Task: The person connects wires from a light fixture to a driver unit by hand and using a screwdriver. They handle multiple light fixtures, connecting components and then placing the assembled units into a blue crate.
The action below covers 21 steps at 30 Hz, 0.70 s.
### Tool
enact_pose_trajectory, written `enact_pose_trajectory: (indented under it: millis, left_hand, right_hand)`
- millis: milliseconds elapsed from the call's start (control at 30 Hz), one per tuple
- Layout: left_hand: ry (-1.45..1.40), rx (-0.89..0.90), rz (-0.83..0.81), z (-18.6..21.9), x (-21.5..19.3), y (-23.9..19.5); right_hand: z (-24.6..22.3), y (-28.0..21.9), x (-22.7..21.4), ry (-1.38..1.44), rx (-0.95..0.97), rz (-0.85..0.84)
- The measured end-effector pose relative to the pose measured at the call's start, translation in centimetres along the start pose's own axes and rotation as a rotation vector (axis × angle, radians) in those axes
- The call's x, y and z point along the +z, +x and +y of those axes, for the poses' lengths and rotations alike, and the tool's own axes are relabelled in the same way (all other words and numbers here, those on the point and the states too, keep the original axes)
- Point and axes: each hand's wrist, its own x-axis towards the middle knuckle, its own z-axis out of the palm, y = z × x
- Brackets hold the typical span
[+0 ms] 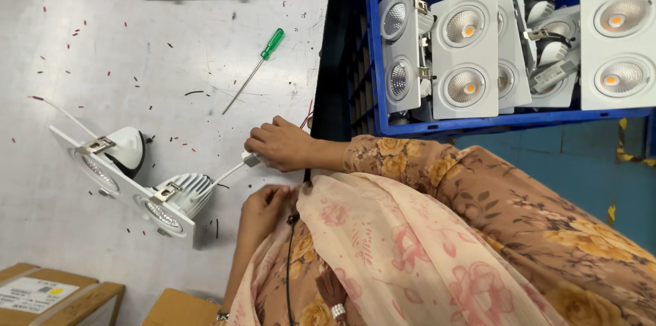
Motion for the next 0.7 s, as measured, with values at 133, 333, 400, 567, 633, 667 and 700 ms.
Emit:
enact_pose_trajectory:
  millis: [133, 333, 400, 567, 633, 667, 700]
  left_hand:
    - [0.004, 0.061, 0.068, -2.9, -0.3, 0.5]
    - [-0.8, -0.038, 0.162, -7.7, 3.7, 3.5]
    - [-1.079, -0.01, 0.099, -10.2, 5.4, 6.2]
    - [-1.065, 0.016, 0.241, -12.5, 8.1, 9.7]
    - [-1.194, 0.061, 0.234, -12.8, 8.0, 10.2]
    - [-1.205, 0.091, 0.262, -12.8, 8.7, 10.0]
    - [-1.205, 0.125, 0.271, -12.6, 8.9, 10.1]
  right_hand:
    - [0.1, -0.6, -0.2, 0.076, -0.009, 0.009]
    - [0.9, -2.4, 0.0, 0.325, 0.137, -0.147]
    - [1.8, -2.7, 1.2, 0.44, 0.169, -0.168]
    - [4.5, -2.4, 2.3, 0.552, 0.003, -0.101]
    - [4.1, -1.7, 2.6, 0.639, 0.113, -0.177]
    - [4.2, -1.7, 2.5, 0.668, 0.184, -0.227]
    - [4.2, -1.4, 2.6, 0.689, 0.269, -0.261]
